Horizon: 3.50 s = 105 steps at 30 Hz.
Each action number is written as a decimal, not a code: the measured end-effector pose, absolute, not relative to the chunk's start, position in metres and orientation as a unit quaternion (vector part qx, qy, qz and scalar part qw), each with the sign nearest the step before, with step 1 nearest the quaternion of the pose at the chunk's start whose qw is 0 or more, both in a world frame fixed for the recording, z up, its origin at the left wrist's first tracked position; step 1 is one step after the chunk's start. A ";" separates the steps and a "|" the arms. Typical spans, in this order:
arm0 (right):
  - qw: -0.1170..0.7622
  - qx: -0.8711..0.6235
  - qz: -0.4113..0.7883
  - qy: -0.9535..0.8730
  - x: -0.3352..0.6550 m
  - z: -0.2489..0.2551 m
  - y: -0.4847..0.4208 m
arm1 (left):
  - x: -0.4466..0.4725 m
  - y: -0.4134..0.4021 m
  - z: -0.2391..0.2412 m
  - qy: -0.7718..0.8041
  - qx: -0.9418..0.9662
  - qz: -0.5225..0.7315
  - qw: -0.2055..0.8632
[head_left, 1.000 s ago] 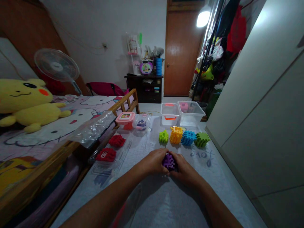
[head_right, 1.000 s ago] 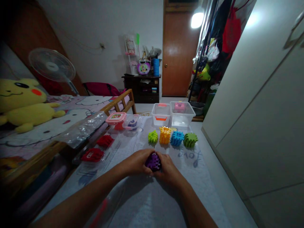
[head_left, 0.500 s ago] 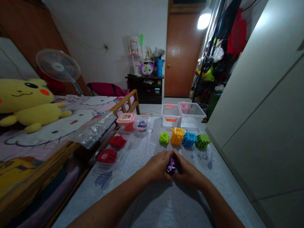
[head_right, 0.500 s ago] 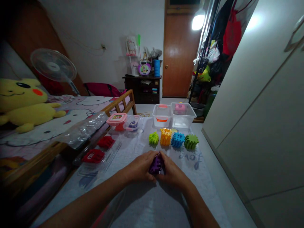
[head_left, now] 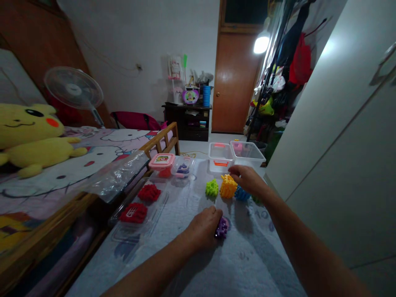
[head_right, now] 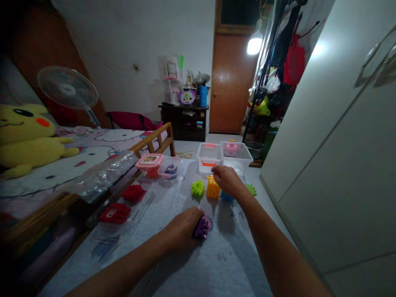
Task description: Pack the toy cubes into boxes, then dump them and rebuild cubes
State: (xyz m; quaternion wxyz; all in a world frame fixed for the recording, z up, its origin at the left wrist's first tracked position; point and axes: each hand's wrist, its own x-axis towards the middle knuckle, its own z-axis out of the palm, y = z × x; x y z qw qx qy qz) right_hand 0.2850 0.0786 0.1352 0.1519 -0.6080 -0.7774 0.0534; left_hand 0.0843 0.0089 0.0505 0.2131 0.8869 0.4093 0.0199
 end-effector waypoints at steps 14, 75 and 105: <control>-0.006 -0.646 -0.039 -0.762 0.259 0.102 0.187 | 0.090 0.013 0.055 0.378 0.904 0.002 0.199; 0.141 -0.383 0.060 -0.911 0.261 0.146 -0.124 | -0.039 0.001 0.084 0.490 0.841 0.142 0.180; 0.458 -0.548 0.233 -0.660 0.266 0.044 -0.055 | 0.012 -0.003 0.141 0.437 0.874 0.112 0.183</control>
